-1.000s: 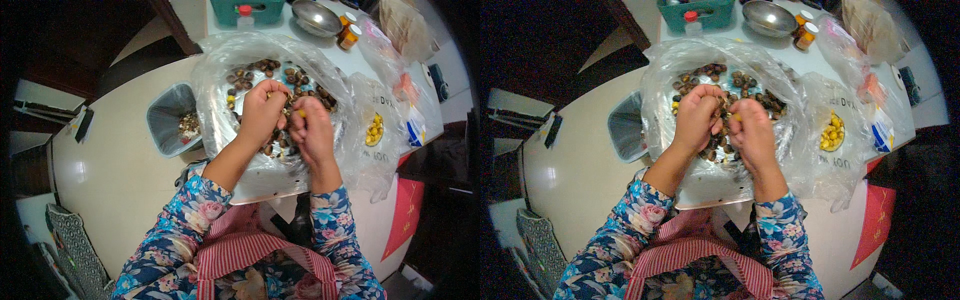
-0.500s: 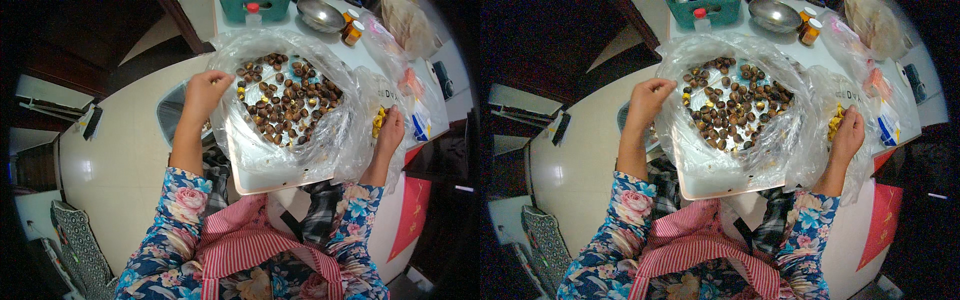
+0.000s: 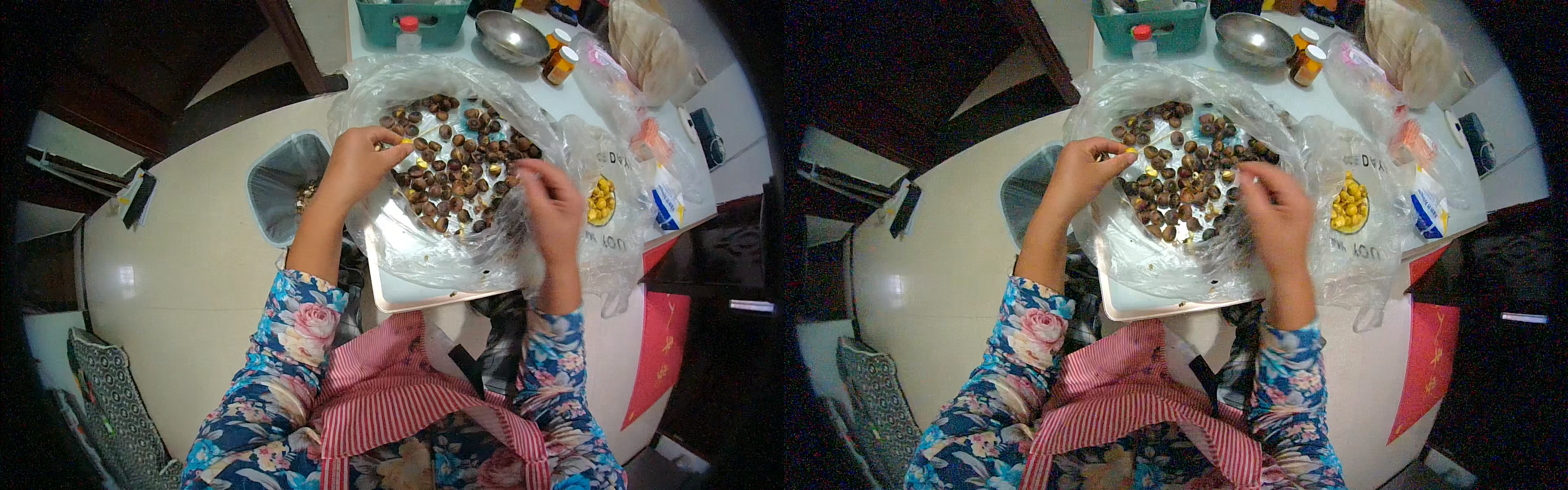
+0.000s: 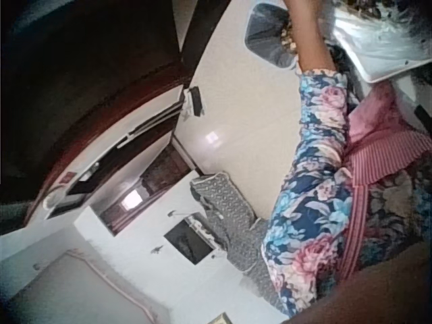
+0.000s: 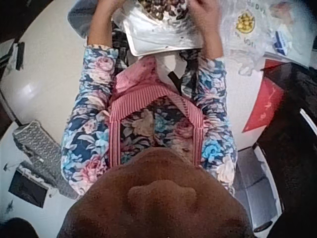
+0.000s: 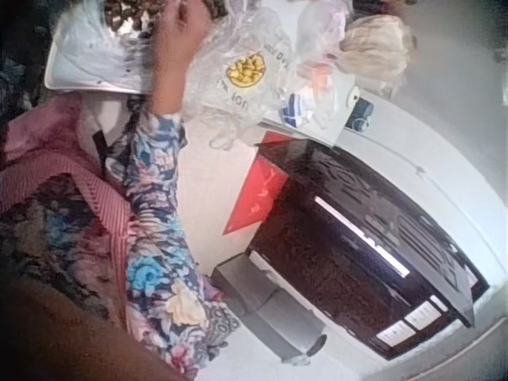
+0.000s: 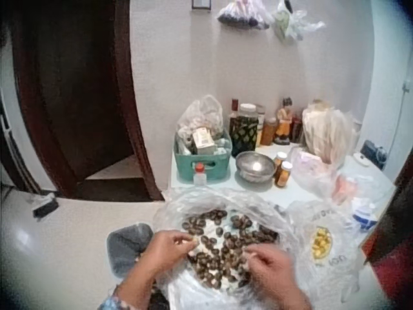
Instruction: The person sits at a table and peels chestnuts by hand. They remove the outer shell and inner skin from each chestnut, placing the peeled nuts into a plastic bag and discarding the shells into a nearby bin.
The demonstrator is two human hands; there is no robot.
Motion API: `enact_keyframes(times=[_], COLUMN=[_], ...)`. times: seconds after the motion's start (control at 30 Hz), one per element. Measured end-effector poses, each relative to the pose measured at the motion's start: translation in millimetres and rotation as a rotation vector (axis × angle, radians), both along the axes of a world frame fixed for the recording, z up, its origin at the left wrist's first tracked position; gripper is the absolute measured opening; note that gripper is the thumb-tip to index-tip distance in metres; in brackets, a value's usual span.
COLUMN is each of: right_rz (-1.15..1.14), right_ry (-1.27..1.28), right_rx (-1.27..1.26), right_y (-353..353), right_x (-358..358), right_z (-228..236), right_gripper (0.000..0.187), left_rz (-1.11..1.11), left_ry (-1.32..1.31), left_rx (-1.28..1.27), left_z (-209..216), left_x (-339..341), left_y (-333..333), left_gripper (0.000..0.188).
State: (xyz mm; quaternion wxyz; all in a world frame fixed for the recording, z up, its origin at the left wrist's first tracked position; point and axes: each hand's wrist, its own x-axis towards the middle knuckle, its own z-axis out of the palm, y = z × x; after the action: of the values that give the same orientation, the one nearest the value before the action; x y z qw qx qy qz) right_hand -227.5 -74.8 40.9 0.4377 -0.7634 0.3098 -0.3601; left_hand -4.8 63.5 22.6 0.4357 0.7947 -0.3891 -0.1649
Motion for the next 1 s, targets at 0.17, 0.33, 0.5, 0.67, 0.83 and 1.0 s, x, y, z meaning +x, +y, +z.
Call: enact_keyframes(times=[0.17,0.33,0.5,0.67,0.83,1.0], right_rz=[0.353,0.428,0.491,0.523,0.408,0.459], right_ry=[0.322,0.766,0.808,0.772,0.294,-0.058], right_rx=[-0.44,-0.697,-0.717,-0.584,0.438,1.252], right_y=[24.0,18.1,18.0,15.0,32.6,51.4], right_x=[77.3,106.0,115.1,125.2,135.9,142.3], right_z=[-14.1,-18.0,-11.1,-2.9,7.3,4.2], right_gripper=[0.021,0.021,0.028,0.02,0.012,0.016], left_rz=[-0.022,-0.039,-0.05,-0.032,-0.019,-0.041], left_ry=[0.22,0.274,0.281,0.373,0.405,0.293], left_rx=[-0.027,-0.023,-0.151,-0.197,-0.287,-0.355], left_z=[0.4,-7.6,-15.0,-12.0,-2.6,3.0], left_x=[4.3,16.7,26.4,31.9,36.6,33.9], left_y=[2.7,12.3,19.2,27.4,41.3,50.2], left_gripper=[0.028,0.027,0.03,0.031,0.026,0.027])
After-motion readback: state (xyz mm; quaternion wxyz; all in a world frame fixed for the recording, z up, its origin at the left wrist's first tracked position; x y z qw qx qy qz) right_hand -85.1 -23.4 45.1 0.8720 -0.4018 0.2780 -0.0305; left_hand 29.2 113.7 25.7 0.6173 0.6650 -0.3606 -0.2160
